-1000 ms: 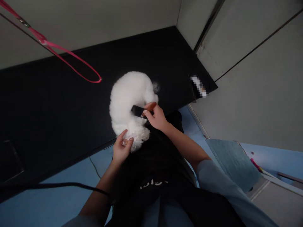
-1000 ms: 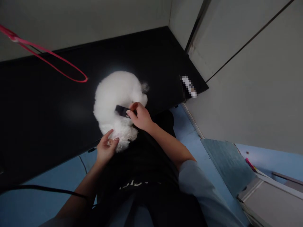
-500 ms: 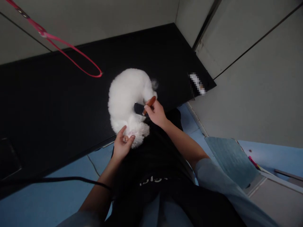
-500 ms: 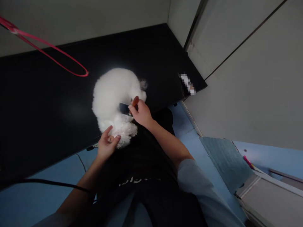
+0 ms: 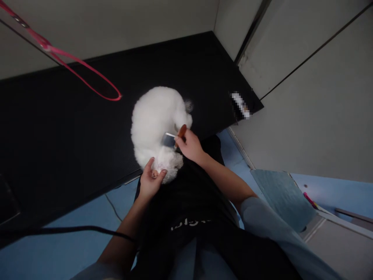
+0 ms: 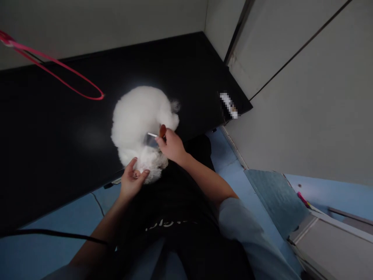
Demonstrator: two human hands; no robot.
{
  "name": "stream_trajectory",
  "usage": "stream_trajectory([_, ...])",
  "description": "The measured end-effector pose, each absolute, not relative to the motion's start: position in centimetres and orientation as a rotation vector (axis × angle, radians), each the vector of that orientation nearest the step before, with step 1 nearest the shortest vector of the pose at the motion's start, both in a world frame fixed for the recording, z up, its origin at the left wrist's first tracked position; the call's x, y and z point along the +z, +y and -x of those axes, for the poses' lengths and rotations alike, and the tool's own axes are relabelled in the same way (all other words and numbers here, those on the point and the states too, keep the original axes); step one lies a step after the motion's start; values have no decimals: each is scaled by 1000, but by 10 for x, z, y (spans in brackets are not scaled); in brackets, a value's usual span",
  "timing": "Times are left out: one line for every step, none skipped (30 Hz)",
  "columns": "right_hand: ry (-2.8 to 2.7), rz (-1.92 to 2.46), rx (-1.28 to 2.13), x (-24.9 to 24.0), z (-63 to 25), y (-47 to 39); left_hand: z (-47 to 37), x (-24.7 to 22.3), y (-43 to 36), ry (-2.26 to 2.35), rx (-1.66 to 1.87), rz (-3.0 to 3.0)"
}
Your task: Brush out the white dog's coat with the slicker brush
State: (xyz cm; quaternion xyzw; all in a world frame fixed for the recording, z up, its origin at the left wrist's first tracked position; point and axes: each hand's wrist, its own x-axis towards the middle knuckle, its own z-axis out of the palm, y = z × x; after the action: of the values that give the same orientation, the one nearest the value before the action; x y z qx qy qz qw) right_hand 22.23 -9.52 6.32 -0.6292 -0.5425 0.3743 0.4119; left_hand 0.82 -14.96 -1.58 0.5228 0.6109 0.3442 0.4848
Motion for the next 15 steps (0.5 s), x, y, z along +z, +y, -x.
stream_trajectory([-1346,1587,899,65,-223,-96,-8,-16,-150,1497,834,-1279])
stream_trajectory([-1367,1559,924,66,-223,-98,-8,-17,-150,1501,834,-1286])
stream_trajectory([-1410,1523,1000,68,-223,-99,-7,-18,-150,1500,836,-1291])
stream_trajectory([-1442,1506,1079,69,-223,-101,-6,-19,-150,1499,840,-1294])
stream_trajectory([-1445,1524,1118,70,-223,-103,-5,-20,-150,1498,844,-1292])
stream_trajectory([-1409,1572,1093,70,-223,-105,-4,-22,-150,1498,847,-1285])
stream_trajectory([-1345,1630,1016,69,-222,-106,-3,-24,-150,1498,845,-1277])
stream_trajectory([-1286,1665,935,68,-222,-108,-2,-25,-149,1499,840,-1270])
stream_trajectory([-1261,1662,905,66,-222,-109,-1,-27,-149,1500,834,-1268])
stream_trajectory([-1268,1639,938,64,-222,-111,0,-28,-148,1500,835,-1273])
stream_trajectory([-1285,1622,1015,63,-222,-112,0,-28,-148,1499,839,-1281])
stream_trajectory([-1291,1627,1092,61,-222,-114,1,-28,-147,1493,842,-1292])
stream_trajectory([-1272,1663,1125,59,-222,-115,0,-28,-146,1485,845,-1304])
stream_trajectory([-1226,1717,1093,58,-223,-116,0,-27,-145,1477,846,-1316])
stream_trajectory([-1174,1764,1021,57,-223,-117,-1,-25,-144,1471,845,-1324])
